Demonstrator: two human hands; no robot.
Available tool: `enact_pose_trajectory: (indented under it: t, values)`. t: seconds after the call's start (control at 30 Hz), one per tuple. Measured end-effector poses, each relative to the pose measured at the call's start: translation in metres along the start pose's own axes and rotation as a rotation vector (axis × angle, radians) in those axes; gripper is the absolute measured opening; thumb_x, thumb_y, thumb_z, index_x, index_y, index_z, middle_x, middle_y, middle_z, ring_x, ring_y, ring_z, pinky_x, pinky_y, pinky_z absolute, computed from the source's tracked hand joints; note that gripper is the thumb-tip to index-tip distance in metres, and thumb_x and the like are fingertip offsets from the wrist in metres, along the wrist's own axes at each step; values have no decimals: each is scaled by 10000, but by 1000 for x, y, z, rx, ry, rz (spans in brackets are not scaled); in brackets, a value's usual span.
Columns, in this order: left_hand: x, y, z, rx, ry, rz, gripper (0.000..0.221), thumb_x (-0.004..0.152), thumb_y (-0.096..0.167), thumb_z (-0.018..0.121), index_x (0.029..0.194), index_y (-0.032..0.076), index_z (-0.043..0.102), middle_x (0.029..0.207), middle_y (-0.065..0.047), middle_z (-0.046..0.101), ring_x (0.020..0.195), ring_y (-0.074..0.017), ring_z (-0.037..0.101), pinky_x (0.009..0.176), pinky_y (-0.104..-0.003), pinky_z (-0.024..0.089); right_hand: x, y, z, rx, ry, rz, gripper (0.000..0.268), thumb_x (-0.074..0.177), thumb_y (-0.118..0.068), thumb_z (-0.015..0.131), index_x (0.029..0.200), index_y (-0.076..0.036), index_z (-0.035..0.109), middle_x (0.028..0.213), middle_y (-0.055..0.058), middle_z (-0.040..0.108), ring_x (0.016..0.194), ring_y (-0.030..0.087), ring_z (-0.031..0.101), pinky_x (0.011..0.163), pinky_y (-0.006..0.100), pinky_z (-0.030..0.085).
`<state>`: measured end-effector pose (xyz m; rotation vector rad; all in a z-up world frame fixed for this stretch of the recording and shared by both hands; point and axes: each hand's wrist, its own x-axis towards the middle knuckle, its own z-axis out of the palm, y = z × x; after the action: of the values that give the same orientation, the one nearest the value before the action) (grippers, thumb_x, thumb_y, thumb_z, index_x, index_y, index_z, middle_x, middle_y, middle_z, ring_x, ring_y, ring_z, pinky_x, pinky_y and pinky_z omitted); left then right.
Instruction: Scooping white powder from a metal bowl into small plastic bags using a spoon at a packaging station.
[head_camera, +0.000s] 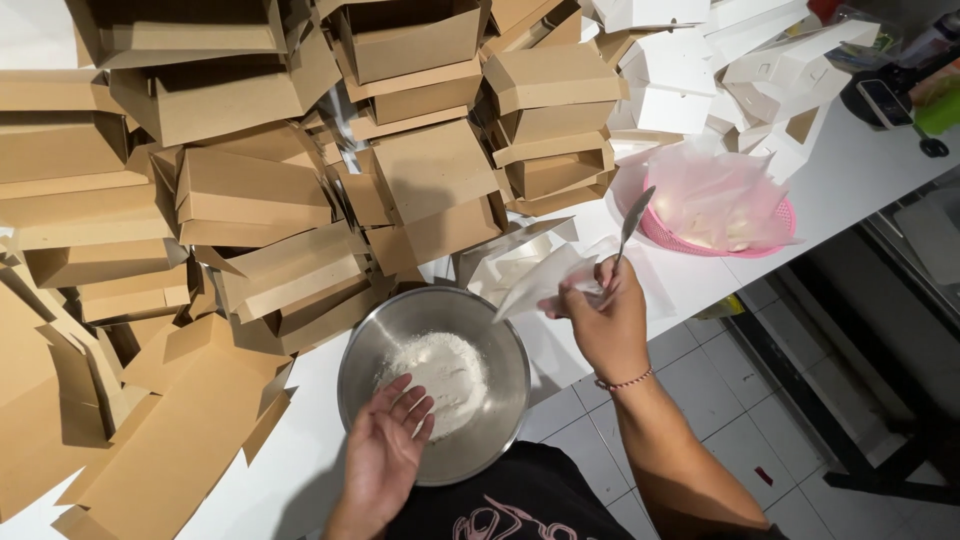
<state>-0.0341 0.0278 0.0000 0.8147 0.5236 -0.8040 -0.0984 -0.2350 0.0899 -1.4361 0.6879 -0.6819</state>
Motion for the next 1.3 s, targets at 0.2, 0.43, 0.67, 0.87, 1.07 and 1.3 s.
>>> enact_pose_trajectory:
  t: [0.2, 0.43, 0.67, 0.87, 1.07, 1.3]
  values:
    - [11, -2, -61, 8, 20, 53, 337, 1029, 351, 473, 1219, 117, 624, 1120, -85, 657, 1055, -240, 624, 915, -376, 455, 53, 86, 10, -321, 296, -201, 355, 885, -94, 657, 859, -177, 312, 786, -38, 345, 619, 89, 362, 583, 263, 341]
    - [16, 2, -90, 2, -9, 86, 431, 1016, 385, 452, 1270, 80, 620, 1155, -115, 657, 1086, -261, 621, 939, -377, 449, 56, 108, 42, 111, 188, -112, 371, 932, 87, 556, 890, -145, 269, 923, 120, 582, 818, 319, 810, 658, 319, 673]
    - [48, 5, -128, 49, -3, 74, 432, 1010, 426, 466, 1273, 124, 629, 1191, -86, 663, 1126, -273, 620, 968, -412, 437, 32, 92, -31, -397, 464, -68, 370, 914, -138, 657, 851, -139, 293, 814, 8, 625, 521, 187, 664, 544, 293, 457]
    - [57, 16, -125, 103, 7, 79, 359, 1002, 431, 495, 1219, 186, 641, 1162, -37, 674, 1131, -242, 627, 979, -386, 431, 92, 151, -141, -919, 526, 290, 352, 943, -277, 725, 1085, -83, 468, 1069, 67, 641, 988, 294, 620, 677, 502, 541]
    - [63, 16, -126, 112, 17, 109, 375, 1004, 442, 502, 1215, 174, 656, 1154, -29, 690, 1099, -241, 644, 976, -399, 444, 103, 172, -168, -985, 349, 459, 600, 820, -338, 880, 1159, -51, 476, 1159, 144, 593, 1007, 313, 608, 747, 470, 552]
    - [51, 13, -110, 128, 69, 122, 357, 986, 438, 514, 1200, 183, 642, 1140, -12, 675, 1080, -218, 630, 958, -376, 437, 109, 185, -176, -674, 519, 522, 500, 742, -145, 901, 981, -121, 462, 1078, 73, 591, 884, 251, 595, 647, 410, 547]
